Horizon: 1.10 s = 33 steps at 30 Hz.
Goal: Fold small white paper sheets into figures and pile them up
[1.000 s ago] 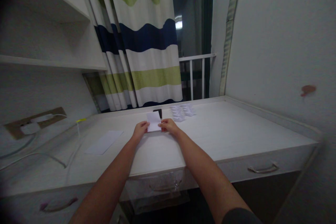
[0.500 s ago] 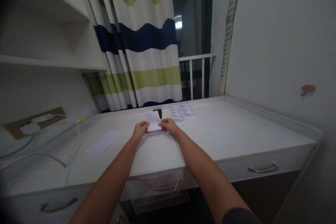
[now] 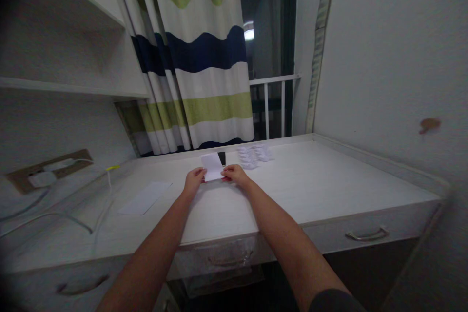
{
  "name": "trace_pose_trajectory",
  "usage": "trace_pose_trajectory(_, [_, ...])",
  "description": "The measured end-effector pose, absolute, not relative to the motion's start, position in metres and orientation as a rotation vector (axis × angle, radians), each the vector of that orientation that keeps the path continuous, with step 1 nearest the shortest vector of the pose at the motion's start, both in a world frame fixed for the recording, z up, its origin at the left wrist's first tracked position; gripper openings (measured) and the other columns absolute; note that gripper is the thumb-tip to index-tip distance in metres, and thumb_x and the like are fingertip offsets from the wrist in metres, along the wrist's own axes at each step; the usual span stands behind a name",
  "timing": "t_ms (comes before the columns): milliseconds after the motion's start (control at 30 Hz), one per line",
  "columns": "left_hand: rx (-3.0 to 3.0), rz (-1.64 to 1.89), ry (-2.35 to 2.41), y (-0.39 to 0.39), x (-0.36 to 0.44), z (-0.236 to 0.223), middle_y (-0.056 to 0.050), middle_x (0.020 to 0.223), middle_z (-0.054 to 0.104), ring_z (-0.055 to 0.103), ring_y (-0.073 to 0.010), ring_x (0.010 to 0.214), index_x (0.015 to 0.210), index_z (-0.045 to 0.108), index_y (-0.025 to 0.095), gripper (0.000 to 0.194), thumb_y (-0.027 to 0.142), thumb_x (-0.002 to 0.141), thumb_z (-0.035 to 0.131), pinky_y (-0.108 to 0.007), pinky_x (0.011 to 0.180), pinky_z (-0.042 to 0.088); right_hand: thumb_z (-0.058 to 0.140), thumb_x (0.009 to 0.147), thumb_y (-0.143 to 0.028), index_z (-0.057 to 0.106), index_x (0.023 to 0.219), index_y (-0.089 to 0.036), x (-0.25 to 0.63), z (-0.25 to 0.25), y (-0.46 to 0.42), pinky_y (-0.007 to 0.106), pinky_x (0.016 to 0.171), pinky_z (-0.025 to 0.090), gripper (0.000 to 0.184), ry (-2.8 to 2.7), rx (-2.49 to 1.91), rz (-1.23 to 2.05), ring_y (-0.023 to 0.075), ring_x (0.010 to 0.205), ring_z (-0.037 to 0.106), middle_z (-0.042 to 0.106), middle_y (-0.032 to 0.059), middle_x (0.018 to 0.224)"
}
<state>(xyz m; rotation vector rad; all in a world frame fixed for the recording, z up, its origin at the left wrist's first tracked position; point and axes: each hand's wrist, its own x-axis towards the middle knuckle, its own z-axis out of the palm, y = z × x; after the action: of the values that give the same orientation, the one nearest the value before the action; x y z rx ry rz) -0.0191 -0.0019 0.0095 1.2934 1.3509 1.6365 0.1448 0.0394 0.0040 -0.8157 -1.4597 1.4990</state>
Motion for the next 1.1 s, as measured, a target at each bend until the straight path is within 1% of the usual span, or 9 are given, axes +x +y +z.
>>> trace_pose_trajectory(133, [1.299,1.708,1.352,-0.002,-0.02,0.01,0.002,0.053,0.054,0.049,-0.0101,0.045,0.062,0.057,0.014,0.025,0.037,0.054,0.063,-0.023,0.043,0.042,0.063,0.059,-0.007,0.054,0.066,-0.012,0.144,0.004,0.039,0.017,0.045,0.045,0.012,-1.456,-0.792,1.506,0.008,0.043,0.056,0.061,-0.0005,0.049])
trace_pose_trajectory(367, [1.34,1.702,1.351,-0.002,-0.02,0.008,0.002,0.053,0.053,0.048,-0.0101,0.047,0.061,0.057,0.014,0.027,0.04,0.055,0.061,-0.022,0.044,0.042,0.063,0.057,-0.006,0.053,0.063,-0.013,0.144,0.005,0.037,0.019,0.048,0.046,0.014,-1.46,-0.803,1.496,0.0087,0.042,0.055,0.059,-0.0012,0.047])
trace_pose_trajectory(500, [1.362,1.667,1.357,0.002,-0.022,0.005,0.001,0.055,0.054,0.049,-0.0108,0.049,0.062,0.058,0.013,0.029,0.041,0.054,0.061,-0.023,0.046,0.042,0.066,0.056,-0.012,0.053,0.061,-0.013,0.145,0.006,0.034,0.018,0.046,0.044,0.013,-1.5,-0.827,1.489,0.0086,0.044,0.055,0.059,-0.0011,0.049])
trace_pose_trajectory(600, [1.406,1.626,1.35,0.004,-0.023,0.002,0.001,0.055,0.055,0.05,-0.0111,0.051,0.063,0.058,0.013,0.029,0.04,0.054,0.062,-0.023,0.048,0.041,0.068,0.056,-0.021,0.054,0.058,-0.013,0.146,0.006,0.035,0.017,0.043,0.041,0.016,-1.524,-0.818,1.439,0.0063,0.041,0.05,0.054,-0.0032,0.047])
trace_pose_trajectory(700, [1.418,1.565,1.324,0.005,-0.023,0.001,0.001,0.054,0.055,0.051,-0.0116,0.051,0.063,0.058,0.013,0.028,0.039,0.054,0.062,-0.023,0.048,0.042,0.07,0.053,-0.027,0.056,0.058,-0.013,0.146,0.005,0.039,0.018,0.045,0.04,0.02,-1.496,-0.774,1.37,0.005,0.042,0.047,0.053,-0.004,0.048])
trace_pose_trajectory(900, [1.395,1.541,1.31,0.004,-0.021,0.0,0.001,0.052,0.056,0.052,-0.0124,0.051,0.062,0.058,0.013,0.025,0.036,0.053,0.063,-0.023,0.048,0.041,0.07,0.049,-0.031,0.056,0.056,-0.013,0.146,0.002,0.047,0.021,0.047,0.04,0.023,-1.493,-0.752,1.311,0.0062,0.042,0.046,0.051,-0.0037,0.046])
trace_pose_trajectory(1100, [1.401,1.533,1.294,0.007,-0.023,-0.002,0.001,0.05,0.055,0.049,-0.011,0.047,0.058,0.057,0.013,0.023,0.034,0.052,0.063,-0.022,0.046,0.039,0.07,0.049,-0.032,0.055,0.053,-0.013,0.147,0.003,0.046,0.021,0.047,0.039,0.024,-1.526,-0.742,1.32,0.006,0.043,0.045,0.049,-0.0039,0.045])
